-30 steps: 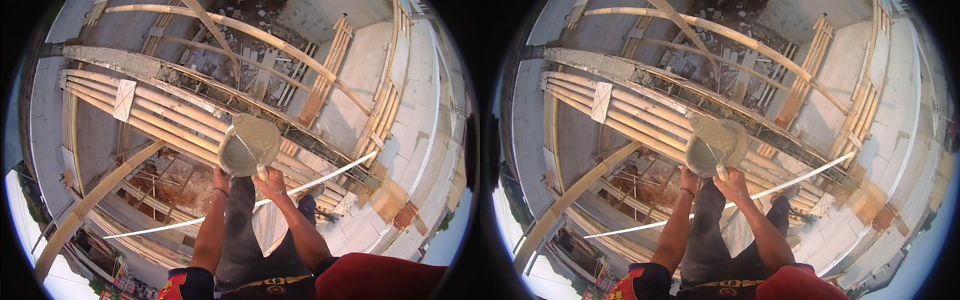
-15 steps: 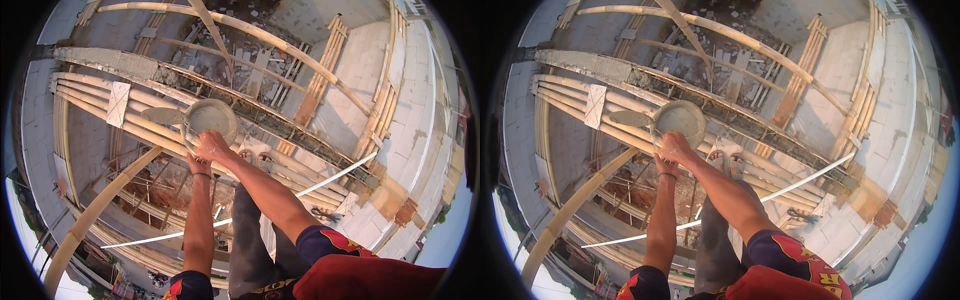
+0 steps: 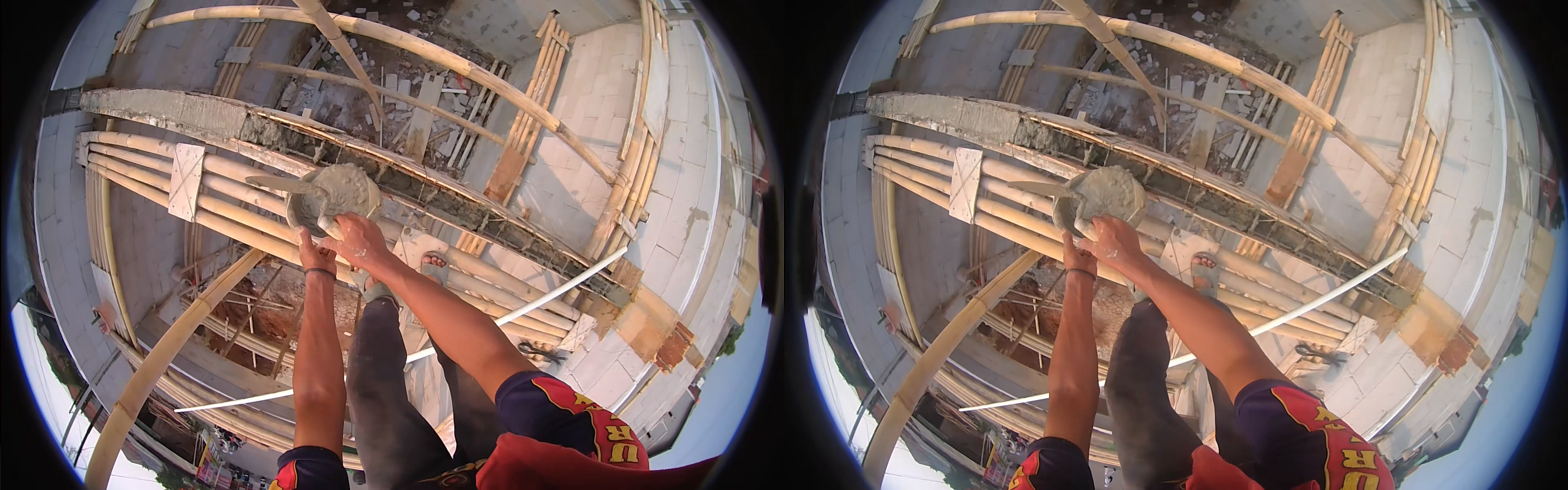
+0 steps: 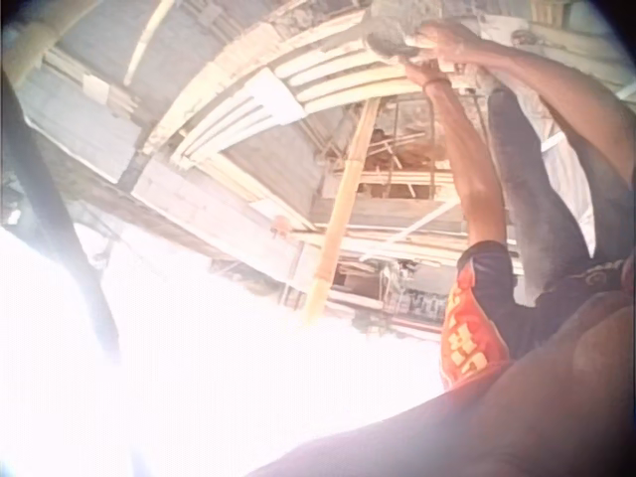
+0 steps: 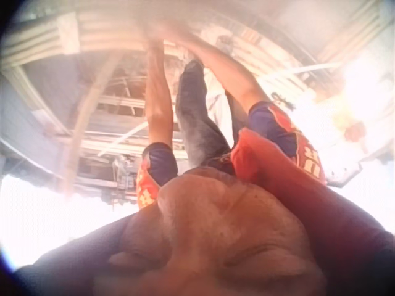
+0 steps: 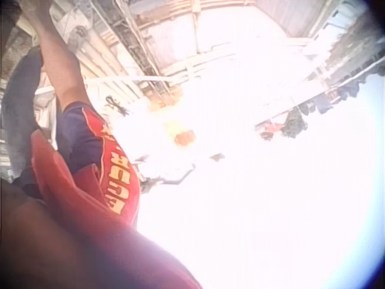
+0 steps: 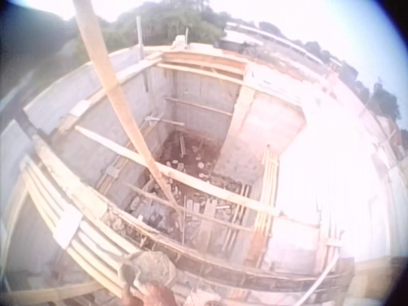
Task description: The person scoops cement from a bucket with a trowel and applies it to a concrete beam on bamboo scaffolding. They repeatedly smooth the cement along the beam's surface while walking along the scaffolding.
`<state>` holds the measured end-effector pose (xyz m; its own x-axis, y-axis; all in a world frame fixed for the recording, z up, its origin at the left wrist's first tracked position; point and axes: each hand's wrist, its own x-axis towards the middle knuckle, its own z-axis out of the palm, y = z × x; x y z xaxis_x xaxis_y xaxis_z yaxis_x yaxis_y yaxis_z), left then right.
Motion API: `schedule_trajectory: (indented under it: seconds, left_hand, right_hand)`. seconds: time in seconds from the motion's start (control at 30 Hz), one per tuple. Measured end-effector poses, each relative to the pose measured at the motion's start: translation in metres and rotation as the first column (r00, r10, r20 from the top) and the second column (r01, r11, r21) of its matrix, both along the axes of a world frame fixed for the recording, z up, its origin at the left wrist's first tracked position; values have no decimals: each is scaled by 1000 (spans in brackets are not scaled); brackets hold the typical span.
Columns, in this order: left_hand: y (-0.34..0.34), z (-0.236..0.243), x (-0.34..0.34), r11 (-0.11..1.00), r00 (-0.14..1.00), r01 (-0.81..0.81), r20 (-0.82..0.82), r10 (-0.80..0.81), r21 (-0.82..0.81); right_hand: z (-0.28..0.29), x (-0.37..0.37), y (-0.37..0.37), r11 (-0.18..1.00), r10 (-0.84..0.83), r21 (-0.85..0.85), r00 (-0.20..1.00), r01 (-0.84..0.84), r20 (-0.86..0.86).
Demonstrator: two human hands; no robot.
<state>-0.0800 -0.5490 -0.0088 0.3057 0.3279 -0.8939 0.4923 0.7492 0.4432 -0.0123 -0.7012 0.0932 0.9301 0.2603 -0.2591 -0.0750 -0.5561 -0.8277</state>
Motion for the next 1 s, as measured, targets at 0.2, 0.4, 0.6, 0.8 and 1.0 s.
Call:
schedule_trajectory:
  seconds: [0.2, 0.4, 0.6, 0.8, 1.0]
  left_hand:
    - [0, 5, 6, 987, 990, 132, -57, -128, 90]
    - [-14, 11, 12, 993, 990, 81, 105, -90, 87]
    - [-6, 24, 15, 992, 991, 115, 62, -118, 54]
    - [-7, 26, 23, 991, 991, 127, 38, -128, 33]
    - [-6, 28, 30, 982, 983, 177, 30, -179, 66]
  right_hand:
    - [-36, 10, -76, 890, 88, -436, 987, -137, -132]
    - [-78, 57, -89, 730, 432, -420, 840, -539, -328]
    - [-102, 95, -56, 612, 631, -354, 706, -707, -321]
    - [-131, 103, -40, 432, 668, -494, 636, -755, -387]
    - [-118, 102, -62, 583, 522, -551, 795, -597, -309]
